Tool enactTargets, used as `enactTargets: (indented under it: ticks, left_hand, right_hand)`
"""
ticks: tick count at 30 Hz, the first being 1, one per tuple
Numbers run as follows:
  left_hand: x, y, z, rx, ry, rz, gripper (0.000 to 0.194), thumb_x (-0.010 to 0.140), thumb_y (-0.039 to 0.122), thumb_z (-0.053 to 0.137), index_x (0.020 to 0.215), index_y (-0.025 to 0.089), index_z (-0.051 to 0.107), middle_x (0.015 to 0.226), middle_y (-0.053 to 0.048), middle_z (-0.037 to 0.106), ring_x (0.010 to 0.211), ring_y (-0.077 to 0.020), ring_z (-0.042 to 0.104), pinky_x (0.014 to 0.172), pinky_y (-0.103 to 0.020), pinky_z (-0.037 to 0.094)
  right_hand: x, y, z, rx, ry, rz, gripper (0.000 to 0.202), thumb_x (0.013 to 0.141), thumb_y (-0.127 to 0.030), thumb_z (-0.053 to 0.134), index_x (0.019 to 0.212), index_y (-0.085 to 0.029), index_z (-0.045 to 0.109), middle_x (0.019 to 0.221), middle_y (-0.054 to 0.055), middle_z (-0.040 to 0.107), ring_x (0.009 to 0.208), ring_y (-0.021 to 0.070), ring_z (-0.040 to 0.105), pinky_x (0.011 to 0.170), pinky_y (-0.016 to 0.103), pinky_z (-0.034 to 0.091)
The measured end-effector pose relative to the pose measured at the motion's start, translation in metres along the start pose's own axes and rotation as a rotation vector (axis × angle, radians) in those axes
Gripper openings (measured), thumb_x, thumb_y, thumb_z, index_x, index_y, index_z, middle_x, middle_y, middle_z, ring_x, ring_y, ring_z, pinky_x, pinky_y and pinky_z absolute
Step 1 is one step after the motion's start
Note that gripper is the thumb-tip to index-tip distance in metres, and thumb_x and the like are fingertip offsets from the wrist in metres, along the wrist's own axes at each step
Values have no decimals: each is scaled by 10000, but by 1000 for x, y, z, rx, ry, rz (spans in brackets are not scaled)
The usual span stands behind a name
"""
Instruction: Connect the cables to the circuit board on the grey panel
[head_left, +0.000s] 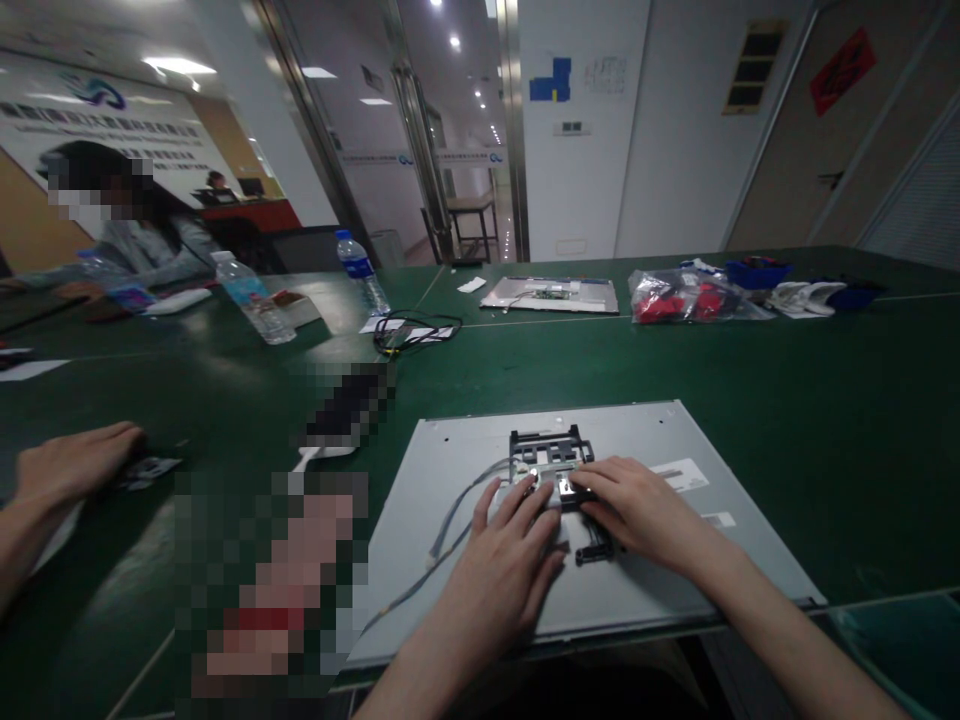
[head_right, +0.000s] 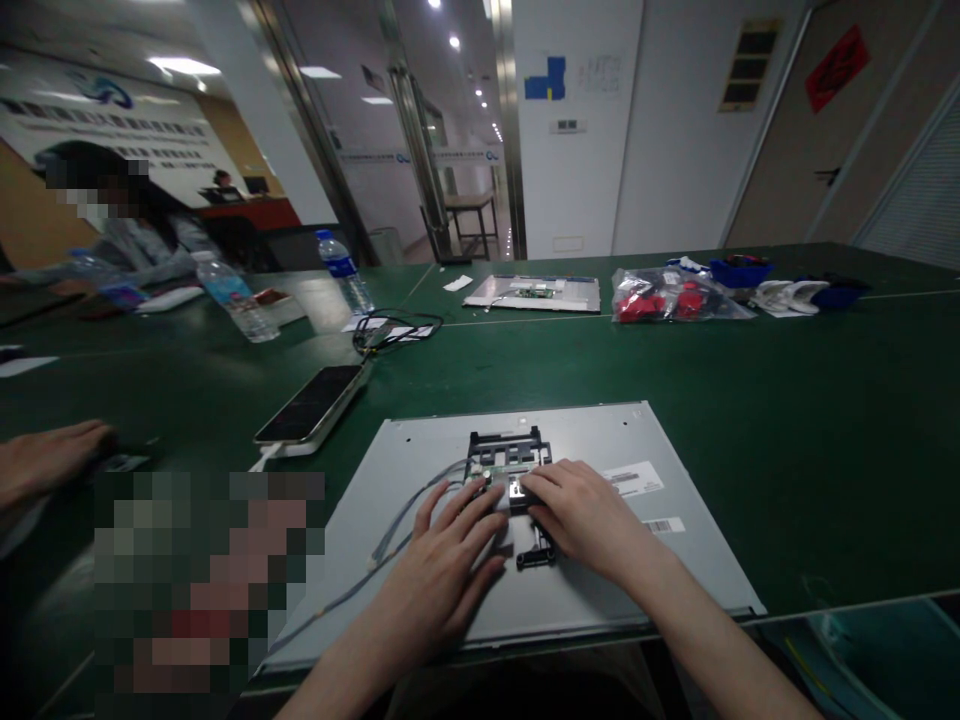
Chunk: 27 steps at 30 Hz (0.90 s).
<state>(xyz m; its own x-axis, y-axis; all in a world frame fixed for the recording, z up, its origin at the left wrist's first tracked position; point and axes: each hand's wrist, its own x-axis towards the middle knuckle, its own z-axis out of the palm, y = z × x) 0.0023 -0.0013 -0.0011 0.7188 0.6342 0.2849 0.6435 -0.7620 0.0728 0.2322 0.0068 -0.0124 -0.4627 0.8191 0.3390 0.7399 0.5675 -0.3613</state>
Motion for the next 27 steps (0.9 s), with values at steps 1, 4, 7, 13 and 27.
enactTargets:
  ticks: [1,4,7,13,27]
  left_hand:
    - [0,0,0,-3,-4,-3,260,968,325,506,1205,245,576,1429,-57,517,1379,-286,392,1158,-561,234]
    - [1,0,-1,-8,-12,-6,257,972,333,499,1200,244,578,1432,-59,514,1382,-289,387,1154,-568,238]
    - [2,1,-2,-7,-9,-6,242,972,326,495,1179,243,587,1428,-57,518,1375,-286,396,1153,-566,240]
    - [1,2,-2,-13,-5,-17,223,964,320,509,1152,233,594,1438,-64,507,1378,-285,394,1156,-561,241]
    - [1,2,-4,-41,-35,-26,302,975,323,493,1261,237,536,1450,-67,499,1387,-284,384,1161,-557,228]
  right_hand:
    - [0,0,0,-1,5,-2,331,906,-141,575,1227,-213,601,1197,88,657,1081,251,602,904,438,499]
    - [0,1,1,-5,10,-7,329,907,-147,575,1228,-216,603,1193,92,659,1081,251,605,899,437,502]
    - [0,2,1,-9,4,-9,337,907,-143,576,1234,-219,600,1193,94,659,1090,248,603,901,436,503]
    - [-1,1,1,-10,3,-2,341,906,-141,585,1236,-225,596,1197,88,657,1097,246,601,911,434,503]
    - [-1,1,1,-7,-8,1,356,921,-129,549,1266,-213,567,1251,96,619,1137,255,572,943,465,503]
